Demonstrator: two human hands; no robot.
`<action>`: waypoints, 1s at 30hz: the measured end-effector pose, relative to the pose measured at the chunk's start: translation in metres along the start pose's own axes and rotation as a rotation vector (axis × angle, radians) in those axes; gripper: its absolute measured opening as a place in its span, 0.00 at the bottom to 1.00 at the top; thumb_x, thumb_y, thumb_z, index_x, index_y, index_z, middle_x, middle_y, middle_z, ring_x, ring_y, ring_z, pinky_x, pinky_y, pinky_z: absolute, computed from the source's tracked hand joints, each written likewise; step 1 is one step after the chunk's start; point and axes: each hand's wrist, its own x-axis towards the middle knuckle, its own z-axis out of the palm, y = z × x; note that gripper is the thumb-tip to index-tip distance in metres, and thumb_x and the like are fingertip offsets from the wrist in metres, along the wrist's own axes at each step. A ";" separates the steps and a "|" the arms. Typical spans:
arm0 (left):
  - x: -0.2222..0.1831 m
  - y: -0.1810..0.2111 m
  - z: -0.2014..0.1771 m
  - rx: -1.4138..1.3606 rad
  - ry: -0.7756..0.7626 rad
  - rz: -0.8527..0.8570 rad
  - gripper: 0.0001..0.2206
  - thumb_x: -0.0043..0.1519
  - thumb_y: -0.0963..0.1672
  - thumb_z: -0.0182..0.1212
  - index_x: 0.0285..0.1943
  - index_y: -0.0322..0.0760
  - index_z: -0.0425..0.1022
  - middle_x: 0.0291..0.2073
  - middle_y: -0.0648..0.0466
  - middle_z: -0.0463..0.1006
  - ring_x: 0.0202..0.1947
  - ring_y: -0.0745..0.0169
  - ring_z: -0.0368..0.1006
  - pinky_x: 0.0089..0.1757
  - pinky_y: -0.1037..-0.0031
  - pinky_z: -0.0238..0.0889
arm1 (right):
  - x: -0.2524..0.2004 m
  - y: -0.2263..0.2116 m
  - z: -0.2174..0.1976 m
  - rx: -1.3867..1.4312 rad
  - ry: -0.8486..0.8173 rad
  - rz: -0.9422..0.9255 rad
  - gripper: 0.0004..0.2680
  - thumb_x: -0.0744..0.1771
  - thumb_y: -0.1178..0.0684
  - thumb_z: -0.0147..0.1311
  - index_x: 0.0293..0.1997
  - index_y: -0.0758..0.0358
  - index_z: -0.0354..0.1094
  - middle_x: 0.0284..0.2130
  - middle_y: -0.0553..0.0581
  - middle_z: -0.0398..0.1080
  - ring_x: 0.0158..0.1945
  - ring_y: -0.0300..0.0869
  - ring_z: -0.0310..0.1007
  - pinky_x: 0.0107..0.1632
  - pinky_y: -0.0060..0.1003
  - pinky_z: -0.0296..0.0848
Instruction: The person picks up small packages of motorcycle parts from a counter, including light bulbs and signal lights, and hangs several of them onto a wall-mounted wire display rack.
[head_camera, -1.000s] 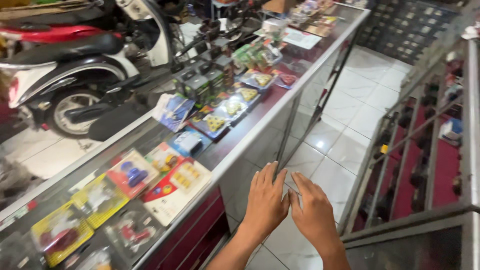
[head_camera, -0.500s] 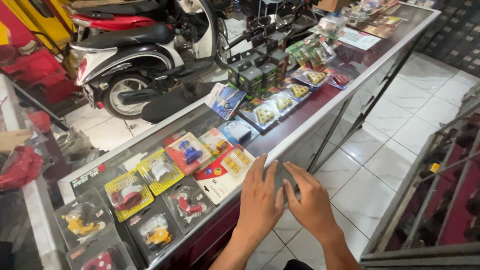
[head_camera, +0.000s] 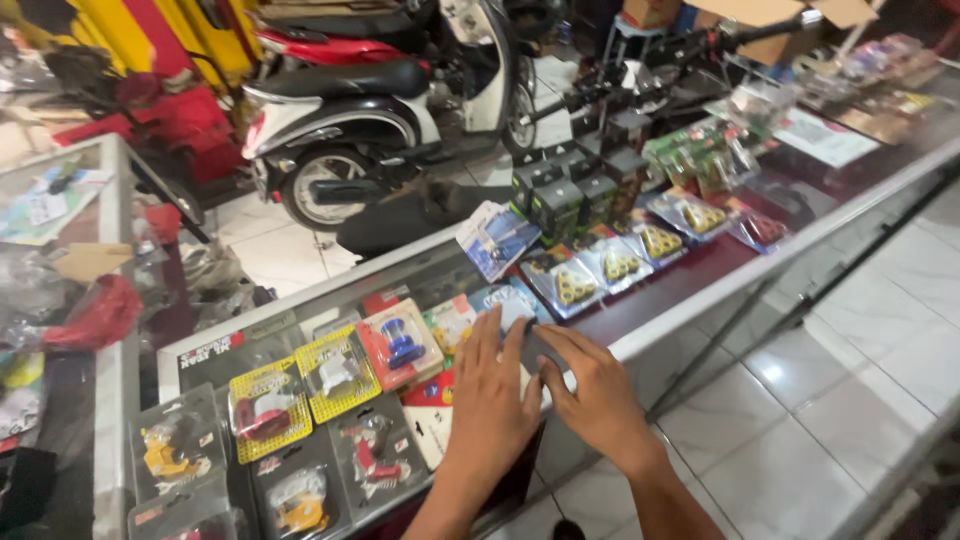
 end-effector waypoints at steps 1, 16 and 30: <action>0.009 -0.003 -0.002 0.032 -0.006 -0.012 0.32 0.52 0.43 0.67 0.68 0.29 0.63 0.67 0.31 0.60 0.68 0.30 0.54 0.63 0.44 0.44 | 0.012 0.007 -0.002 0.002 0.015 -0.048 0.13 0.66 0.56 0.56 0.56 0.64 0.72 0.52 0.63 0.75 0.54 0.57 0.75 0.54 0.45 0.73; 0.161 -0.182 0.087 -0.184 -0.313 -0.552 0.32 0.58 0.55 0.69 0.61 0.27 0.73 0.50 0.40 0.81 0.50 0.50 0.80 0.50 0.67 0.71 | 0.162 0.125 0.036 -0.042 -0.217 -0.177 0.17 0.65 0.52 0.57 0.59 0.66 0.68 0.56 0.65 0.71 0.60 0.59 0.69 0.61 0.48 0.67; 0.196 -0.186 0.156 0.040 -0.218 -0.939 0.38 0.55 0.62 0.62 0.64 0.31 0.72 0.60 0.36 0.73 0.61 0.38 0.71 0.59 0.58 0.64 | 0.211 0.174 0.088 -0.024 -0.303 -0.349 0.26 0.63 0.56 0.56 0.69 0.73 0.52 0.61 0.75 0.63 0.63 0.64 0.63 0.62 0.52 0.64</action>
